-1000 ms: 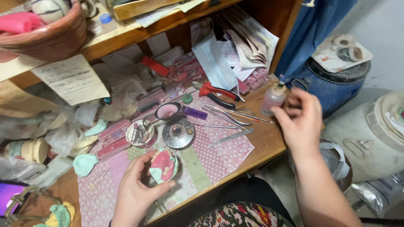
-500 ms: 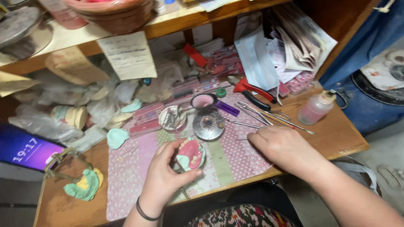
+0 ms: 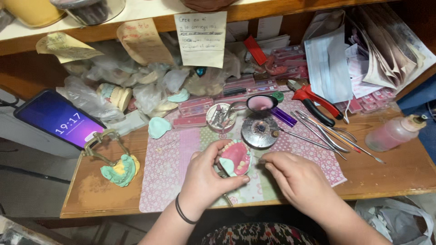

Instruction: The person uses a metal spatula to smooth and shape pink material on a dental cast. They then use tweezers to place small white pieces onto the cast and adjust them with their fingers. The person also uses pliers to manipulate a small metal component.

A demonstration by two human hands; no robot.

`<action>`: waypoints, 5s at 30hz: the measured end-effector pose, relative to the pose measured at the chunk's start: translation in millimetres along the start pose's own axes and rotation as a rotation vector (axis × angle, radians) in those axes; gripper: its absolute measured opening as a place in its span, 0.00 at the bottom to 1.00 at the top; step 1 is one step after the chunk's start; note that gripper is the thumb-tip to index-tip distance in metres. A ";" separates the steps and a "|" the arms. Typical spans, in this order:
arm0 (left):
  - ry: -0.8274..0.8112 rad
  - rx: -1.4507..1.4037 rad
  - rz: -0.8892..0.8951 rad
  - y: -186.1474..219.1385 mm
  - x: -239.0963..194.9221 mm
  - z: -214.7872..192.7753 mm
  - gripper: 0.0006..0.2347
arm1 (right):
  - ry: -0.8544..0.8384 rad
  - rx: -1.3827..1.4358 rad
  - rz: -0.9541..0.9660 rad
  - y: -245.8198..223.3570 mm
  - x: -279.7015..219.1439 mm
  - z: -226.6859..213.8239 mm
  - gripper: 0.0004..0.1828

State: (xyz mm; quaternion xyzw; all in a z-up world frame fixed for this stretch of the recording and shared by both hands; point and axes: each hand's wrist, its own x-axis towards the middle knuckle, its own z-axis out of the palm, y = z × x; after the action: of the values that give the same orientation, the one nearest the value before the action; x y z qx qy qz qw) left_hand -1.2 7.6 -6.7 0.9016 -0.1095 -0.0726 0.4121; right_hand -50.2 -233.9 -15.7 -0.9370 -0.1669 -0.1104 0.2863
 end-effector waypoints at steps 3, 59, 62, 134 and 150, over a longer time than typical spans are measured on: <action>0.041 -0.013 0.084 -6.0 1.0 3.6 0.37 | -0.021 -0.041 -0.009 -12.3 12.7 -3.1 0.10; 0.158 0.085 0.276 -19.8 3.6 11.6 0.38 | -0.296 -0.355 0.212 -19.7 20.4 6.4 0.24; 0.175 0.122 0.306 -21.9 2.7 14.1 0.38 | -0.310 -0.376 0.205 -20.3 19.9 7.7 0.24; 0.125 0.355 0.393 -30.0 0.3 3.4 0.28 | 0.285 -0.466 0.593 121.6 -87.5 -64.1 0.08; 0.176 0.306 0.391 -38.4 0.4 3.4 0.11 | 0.061 -0.178 -0.079 67.9 -50.9 -27.5 0.18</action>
State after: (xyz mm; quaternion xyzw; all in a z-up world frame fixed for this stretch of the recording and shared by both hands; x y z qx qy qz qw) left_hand 3.8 29.5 -38.1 0.9180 -0.2551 0.1043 0.2853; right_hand -74.6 -315.3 -42.6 -0.9477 -0.1843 -0.1642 0.2025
